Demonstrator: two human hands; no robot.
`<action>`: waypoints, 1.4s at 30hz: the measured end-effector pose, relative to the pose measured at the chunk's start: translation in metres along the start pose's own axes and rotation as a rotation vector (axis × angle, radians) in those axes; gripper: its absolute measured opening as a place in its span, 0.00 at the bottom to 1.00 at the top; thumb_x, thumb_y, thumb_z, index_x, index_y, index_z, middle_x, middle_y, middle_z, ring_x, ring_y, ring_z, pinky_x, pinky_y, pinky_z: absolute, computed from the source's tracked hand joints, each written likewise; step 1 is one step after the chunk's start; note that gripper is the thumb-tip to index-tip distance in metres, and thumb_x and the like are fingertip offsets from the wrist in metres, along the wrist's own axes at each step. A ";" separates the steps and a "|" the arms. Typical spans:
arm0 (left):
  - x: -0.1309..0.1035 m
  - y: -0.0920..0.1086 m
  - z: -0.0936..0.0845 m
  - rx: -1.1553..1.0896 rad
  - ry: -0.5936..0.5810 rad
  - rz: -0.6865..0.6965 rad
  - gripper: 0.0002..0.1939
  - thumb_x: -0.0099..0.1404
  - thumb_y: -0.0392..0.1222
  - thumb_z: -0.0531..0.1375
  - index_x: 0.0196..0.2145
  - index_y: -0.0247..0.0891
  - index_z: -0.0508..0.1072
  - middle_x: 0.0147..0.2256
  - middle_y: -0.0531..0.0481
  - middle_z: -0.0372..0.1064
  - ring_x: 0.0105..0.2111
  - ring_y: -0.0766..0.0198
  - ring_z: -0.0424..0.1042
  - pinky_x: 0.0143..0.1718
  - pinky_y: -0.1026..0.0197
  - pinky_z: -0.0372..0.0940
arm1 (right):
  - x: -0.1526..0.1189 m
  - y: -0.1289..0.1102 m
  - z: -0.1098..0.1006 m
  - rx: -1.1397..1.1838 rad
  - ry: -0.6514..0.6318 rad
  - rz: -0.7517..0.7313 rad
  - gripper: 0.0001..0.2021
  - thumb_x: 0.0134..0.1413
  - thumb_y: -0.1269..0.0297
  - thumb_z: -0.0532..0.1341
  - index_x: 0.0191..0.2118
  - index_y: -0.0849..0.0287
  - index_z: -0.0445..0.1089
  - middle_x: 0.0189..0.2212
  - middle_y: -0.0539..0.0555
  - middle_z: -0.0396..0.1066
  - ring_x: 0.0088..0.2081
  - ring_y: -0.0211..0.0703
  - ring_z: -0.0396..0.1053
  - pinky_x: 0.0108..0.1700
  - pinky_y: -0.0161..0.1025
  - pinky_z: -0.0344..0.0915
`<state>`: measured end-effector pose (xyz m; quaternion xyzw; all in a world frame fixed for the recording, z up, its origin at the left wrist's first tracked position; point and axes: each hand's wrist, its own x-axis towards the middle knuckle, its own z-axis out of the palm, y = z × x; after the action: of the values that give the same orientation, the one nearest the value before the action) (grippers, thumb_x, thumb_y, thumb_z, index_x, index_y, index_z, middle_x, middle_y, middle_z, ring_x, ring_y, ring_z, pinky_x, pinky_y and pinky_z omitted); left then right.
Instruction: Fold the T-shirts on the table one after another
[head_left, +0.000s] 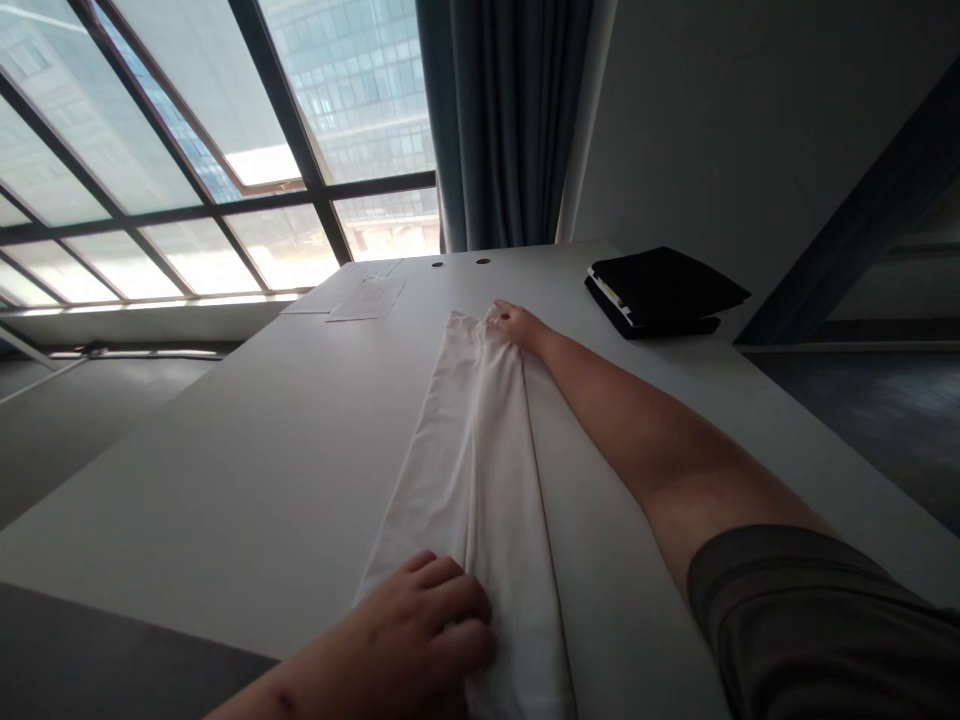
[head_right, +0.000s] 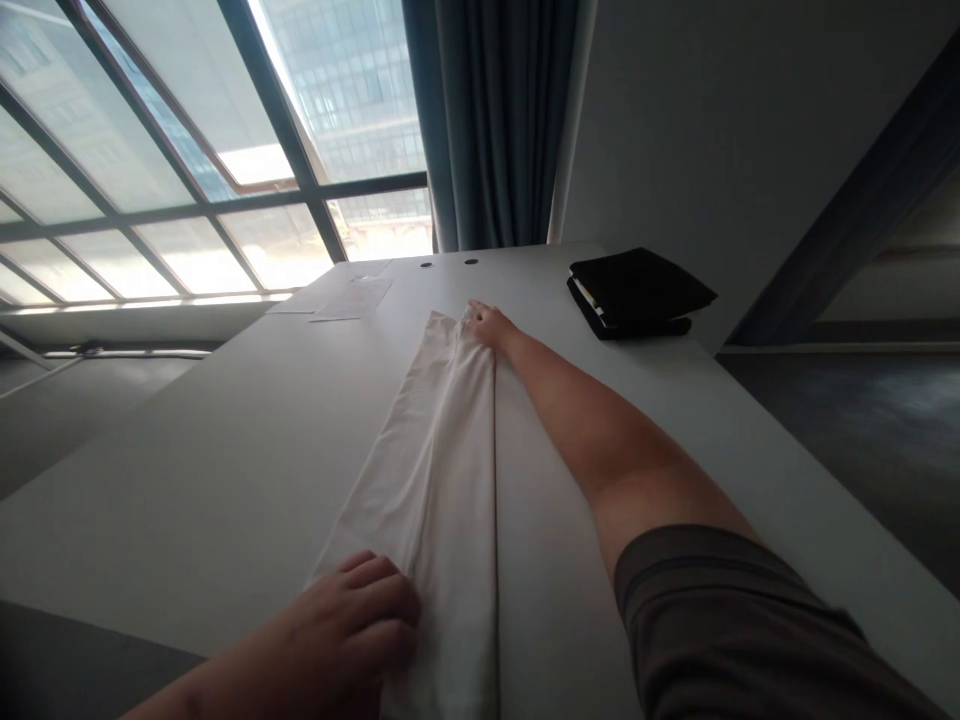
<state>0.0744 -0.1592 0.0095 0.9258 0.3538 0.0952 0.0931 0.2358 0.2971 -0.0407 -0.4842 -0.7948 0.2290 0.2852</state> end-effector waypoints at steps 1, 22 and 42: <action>-0.008 -0.002 0.002 -0.026 0.004 -0.028 0.10 0.65 0.37 0.67 0.40 0.42 0.68 0.43 0.51 0.73 0.41 0.59 0.68 0.47 0.56 0.62 | -0.004 -0.001 0.007 -0.121 -0.048 -0.032 0.34 0.68 0.53 0.58 0.74 0.61 0.57 0.67 0.64 0.63 0.65 0.53 0.66 0.68 0.47 0.60; -0.088 -0.053 -0.013 -0.197 0.038 -0.186 0.20 0.69 0.45 0.65 0.58 0.49 0.73 0.59 0.46 0.71 0.58 0.51 0.70 0.60 0.50 0.68 | -0.194 -0.045 -0.026 -0.202 -0.111 -0.692 0.19 0.64 0.69 0.57 0.58 0.56 0.74 0.60 0.61 0.68 0.64 0.52 0.64 0.68 0.56 0.62; -0.063 -0.090 0.005 -0.016 0.052 -0.134 0.37 0.59 0.52 0.72 0.65 0.51 0.71 0.69 0.43 0.61 0.70 0.39 0.56 0.68 0.37 0.57 | -0.337 -0.088 -0.029 -0.241 -0.259 -0.709 0.22 0.63 0.66 0.61 0.61 0.56 0.72 0.60 0.64 0.69 0.64 0.55 0.65 0.69 0.64 0.59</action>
<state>-0.0280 -0.1363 -0.0244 0.8965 0.4164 0.1156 0.0976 0.3234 -0.0416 -0.0411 -0.1769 -0.9633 0.0803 0.1851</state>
